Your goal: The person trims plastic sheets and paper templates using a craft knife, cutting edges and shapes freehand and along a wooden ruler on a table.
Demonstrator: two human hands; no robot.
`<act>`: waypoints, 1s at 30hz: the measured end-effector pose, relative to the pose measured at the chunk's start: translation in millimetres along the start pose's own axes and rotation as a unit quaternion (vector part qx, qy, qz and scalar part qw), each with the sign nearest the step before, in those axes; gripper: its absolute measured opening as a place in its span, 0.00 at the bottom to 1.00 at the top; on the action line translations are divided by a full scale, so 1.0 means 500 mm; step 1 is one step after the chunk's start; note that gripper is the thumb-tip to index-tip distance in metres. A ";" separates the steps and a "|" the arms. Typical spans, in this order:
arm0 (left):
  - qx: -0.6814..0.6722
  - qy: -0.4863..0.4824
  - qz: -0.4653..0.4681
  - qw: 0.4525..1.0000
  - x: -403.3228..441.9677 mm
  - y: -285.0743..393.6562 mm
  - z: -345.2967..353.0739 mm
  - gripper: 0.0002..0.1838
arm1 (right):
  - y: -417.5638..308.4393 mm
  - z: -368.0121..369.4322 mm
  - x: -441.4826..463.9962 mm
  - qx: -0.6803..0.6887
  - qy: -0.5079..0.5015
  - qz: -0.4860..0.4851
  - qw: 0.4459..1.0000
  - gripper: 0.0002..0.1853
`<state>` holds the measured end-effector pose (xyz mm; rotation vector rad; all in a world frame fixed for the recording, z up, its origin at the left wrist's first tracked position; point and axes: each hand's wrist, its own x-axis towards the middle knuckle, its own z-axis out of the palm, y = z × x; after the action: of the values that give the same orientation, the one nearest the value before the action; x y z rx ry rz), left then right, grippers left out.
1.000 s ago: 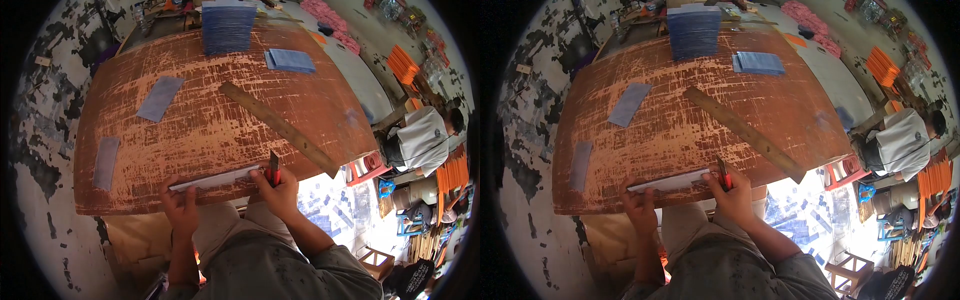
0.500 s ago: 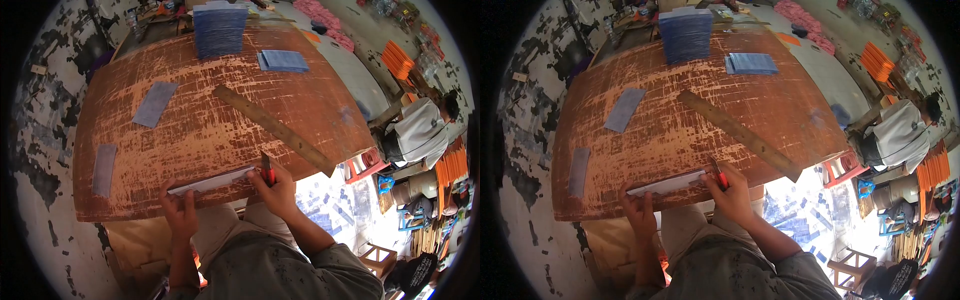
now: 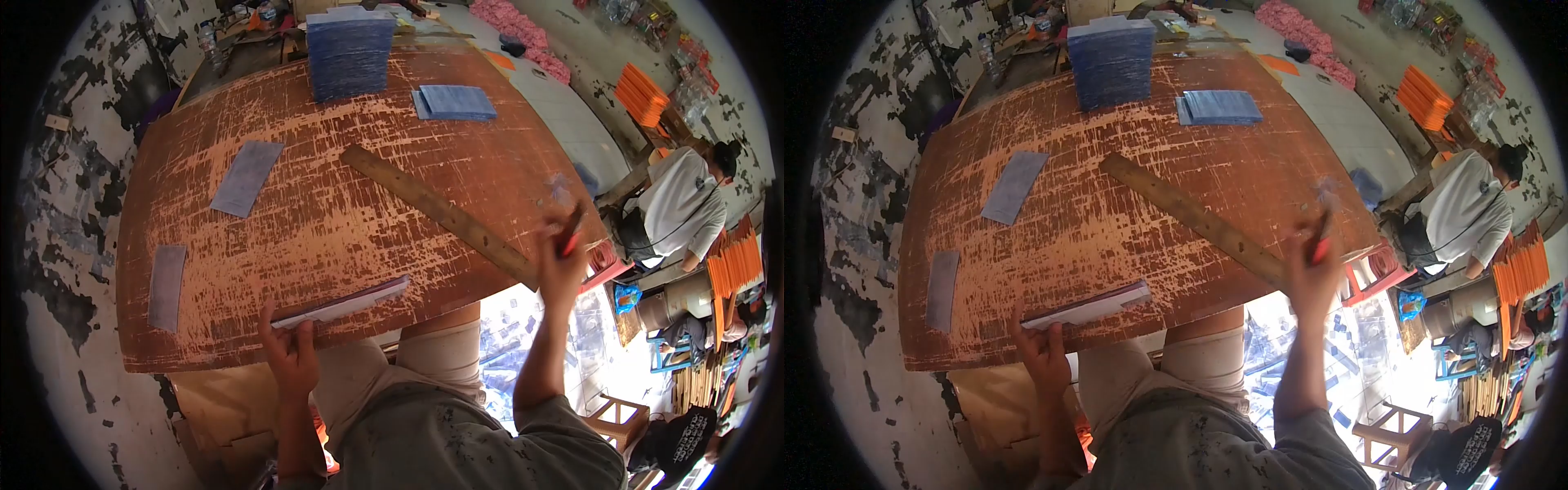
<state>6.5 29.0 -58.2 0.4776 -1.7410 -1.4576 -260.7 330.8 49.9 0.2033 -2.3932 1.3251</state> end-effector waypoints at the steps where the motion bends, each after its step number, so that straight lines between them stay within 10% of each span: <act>1: 0.003 -0.015 -0.003 1.000 0.000 0.003 -0.003 0.37 | 0.040 -0.025 0.063 -0.062 0.032 -0.050 0.996 0.12; 3: 0.006 -0.032 -0.007 0.999 -0.001 0.002 -0.011 0.37 | 0.219 -0.046 0.209 -0.140 0.081 -0.221 0.962 0.15; 8: -0.003 -0.026 -0.020 0.999 -0.004 -0.021 -0.010 0.37 | 0.436 -0.074 0.372 -0.177 -0.052 -0.184 0.965 0.19; 12: 0.021 -0.018 -0.012 1.000 -0.007 -0.017 -0.009 0.37 | 0.432 -0.096 0.416 -0.113 -0.253 -0.050 0.960 0.20; 30: 0.025 0.002 -0.008 1.000 -0.006 -0.004 0.002 0.37 | 0.386 -0.122 0.457 -0.116 -0.339 -0.015 0.933 0.21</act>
<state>7.2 31.2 -60.8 0.5227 -1.7768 -1.4263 -512.3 500.8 21.2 0.7291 -3.0646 1.0520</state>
